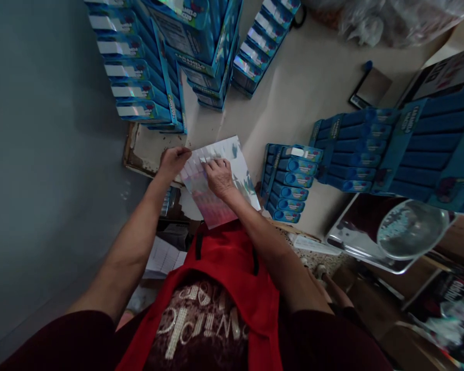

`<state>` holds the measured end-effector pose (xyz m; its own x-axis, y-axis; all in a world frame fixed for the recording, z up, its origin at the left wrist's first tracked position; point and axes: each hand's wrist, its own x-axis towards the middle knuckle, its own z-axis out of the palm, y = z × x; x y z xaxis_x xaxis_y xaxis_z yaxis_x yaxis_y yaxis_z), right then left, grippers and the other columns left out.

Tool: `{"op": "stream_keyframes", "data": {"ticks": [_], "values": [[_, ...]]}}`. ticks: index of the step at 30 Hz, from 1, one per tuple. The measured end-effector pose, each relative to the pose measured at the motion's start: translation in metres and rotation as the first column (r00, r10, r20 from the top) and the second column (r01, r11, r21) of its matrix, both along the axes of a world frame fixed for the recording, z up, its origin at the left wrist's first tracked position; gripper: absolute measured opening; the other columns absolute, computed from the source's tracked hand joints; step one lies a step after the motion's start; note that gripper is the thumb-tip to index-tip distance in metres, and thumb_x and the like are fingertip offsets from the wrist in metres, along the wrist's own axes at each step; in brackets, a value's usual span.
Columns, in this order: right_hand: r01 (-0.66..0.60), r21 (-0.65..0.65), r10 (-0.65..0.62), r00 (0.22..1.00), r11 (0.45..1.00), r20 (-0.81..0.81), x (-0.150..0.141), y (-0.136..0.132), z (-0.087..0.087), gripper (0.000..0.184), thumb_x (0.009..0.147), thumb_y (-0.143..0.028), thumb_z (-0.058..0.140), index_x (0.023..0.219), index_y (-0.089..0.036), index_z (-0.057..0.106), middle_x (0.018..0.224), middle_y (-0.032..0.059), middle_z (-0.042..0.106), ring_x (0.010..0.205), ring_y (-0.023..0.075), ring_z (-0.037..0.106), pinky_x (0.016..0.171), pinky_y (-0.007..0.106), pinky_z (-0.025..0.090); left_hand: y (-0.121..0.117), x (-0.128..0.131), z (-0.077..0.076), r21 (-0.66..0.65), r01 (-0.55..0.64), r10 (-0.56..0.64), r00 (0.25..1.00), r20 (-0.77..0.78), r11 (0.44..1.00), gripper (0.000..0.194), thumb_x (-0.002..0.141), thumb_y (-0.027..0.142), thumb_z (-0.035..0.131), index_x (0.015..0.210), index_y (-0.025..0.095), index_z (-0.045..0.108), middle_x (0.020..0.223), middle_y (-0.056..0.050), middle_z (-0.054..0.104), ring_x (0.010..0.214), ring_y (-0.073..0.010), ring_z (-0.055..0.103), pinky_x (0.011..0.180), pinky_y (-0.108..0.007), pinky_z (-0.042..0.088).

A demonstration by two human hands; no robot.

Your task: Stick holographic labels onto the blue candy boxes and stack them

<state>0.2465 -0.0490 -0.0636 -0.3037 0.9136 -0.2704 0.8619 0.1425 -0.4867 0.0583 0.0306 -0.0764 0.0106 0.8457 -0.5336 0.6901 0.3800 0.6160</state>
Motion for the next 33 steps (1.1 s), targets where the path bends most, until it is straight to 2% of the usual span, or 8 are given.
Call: {"op": "stream_keyframes", "data": {"ticks": [6,9,12,15,19,22,25,33], "values": [[0.275,-0.103,-0.289,0.942,0.956,-0.171,0.013,-0.008,0.036,0.018,0.105,-0.026,0.062,0.110,-0.020,0.078,0.099,0.0088,0.079,0.096,0.0252,0.068,0.091,0.038,0.043,0.010,0.004,0.007,0.096,0.038,-0.019,0.982,-0.188,0.995,0.019,0.096,0.029,0.061,0.096,0.021,0.079,0.103,-0.010,0.080,0.105,-0.0301,0.071,0.101,-0.041,0.052],[0.487,-0.306,-0.573,0.739,0.818,-0.355,0.025,-0.021,0.064,0.017,0.101,-0.033,0.065,0.102,-0.022,0.077,0.073,-0.0018,0.067,0.070,0.0173,0.060,0.073,0.031,0.042,0.000,0.013,0.020,0.228,0.065,-0.022,0.982,-0.188,0.972,0.020,0.099,0.029,0.062,0.110,0.021,0.078,0.133,-0.017,0.075,0.137,-0.0358,0.063,0.126,-0.050,0.038],[0.551,-0.477,-0.729,0.520,0.685,-0.446,0.042,-0.035,0.095,0.021,0.093,-0.044,0.071,0.092,-0.023,0.076,0.064,-0.0057,0.059,0.061,0.0142,0.052,0.063,0.028,0.038,-0.027,0.032,0.043,0.316,-0.007,0.023,0.999,-0.048,0.949,0.029,0.103,0.044,0.064,0.117,0.022,0.077,0.146,-0.017,0.070,0.151,-0.0353,0.055,0.136,-0.053,0.027],[0.526,-0.586,-0.787,0.382,0.616,-0.485,0.061,-0.045,0.124,0.025,0.087,-0.048,0.076,0.087,-0.023,0.074,0.065,-0.0051,0.060,0.060,0.0132,0.050,0.060,0.027,0.038,-0.057,0.058,0.066,0.052,-0.183,0.159,0.941,0.298,0.982,0.065,0.104,0.077,0.049,0.113,0.020,0.077,0.123,-0.018,0.079,0.127,-0.0320,0.072,0.118,-0.049,0.052],[0.530,-0.639,-0.828,0.307,0.558,-0.469,0.083,-0.056,0.154,0.027,0.083,-0.050,0.080,0.084,-0.024,0.074,0.064,-0.0040,0.059,0.059,0.0135,0.049,0.056,0.027,0.041,-0.078,0.088,0.086,-0.346,-0.113,0.326,0.682,0.655,0.931,0.094,0.079,0.104,0.055,0.113,0.018,0.074,0.111,-0.018,0.082,0.106,-0.0295,0.081,0.094,-0.042,0.065],[0.553,-0.677,-0.869,0.224,0.486,-0.441,0.096,-0.065,0.164,0.030,0.080,-0.053,0.083,0.085,-0.025,0.074,0.069,-0.0028,0.062,0.060,0.0144,0.050,0.055,0.028,0.049,-0.082,0.102,0.095,-0.388,-0.070,0.347,0.611,0.712,0.919,0.091,0.061,0.094,0.084,0.109,0.018,0.074,0.107,-0.016,0.083,0.096,-0.0261,0.082,0.087,-0.038,0.066],[0.566,-0.712,-0.900,0.140,0.415,-0.413,0.109,-0.072,0.167,0.035,0.076,-0.057,0.086,0.085,-0.025,0.074,0.070,-0.0020,0.064,0.060,0.0156,0.054,0.054,0.031,0.055,-0.084,0.114,0.103,-0.420,-0.071,0.368,0.628,0.686,0.905,0.080,0.052,0.076,0.100,0.102,0.018,0.074,0.097,-0.012,0.084,0.085,-0.0231,0.081,0.080,-0.034,0.067],[0.764,-0.496,-0.882,0.200,0.412,-0.426,0.143,-0.082,0.173,0.029,0.084,-0.054,0.082,0.082,-0.026,0.076,0.055,-0.0059,0.049,0.052,0.0153,0.049,0.052,0.032,0.054,-0.088,0.164,0.121,-0.373,-0.114,0.344,0.688,0.639,0.921,0.050,0.063,0.054,0.100,0.088,0.017,0.076,0.082,-0.008,0.081,0.076,-0.0215,0.080,0.070,-0.031,0.065]]}}
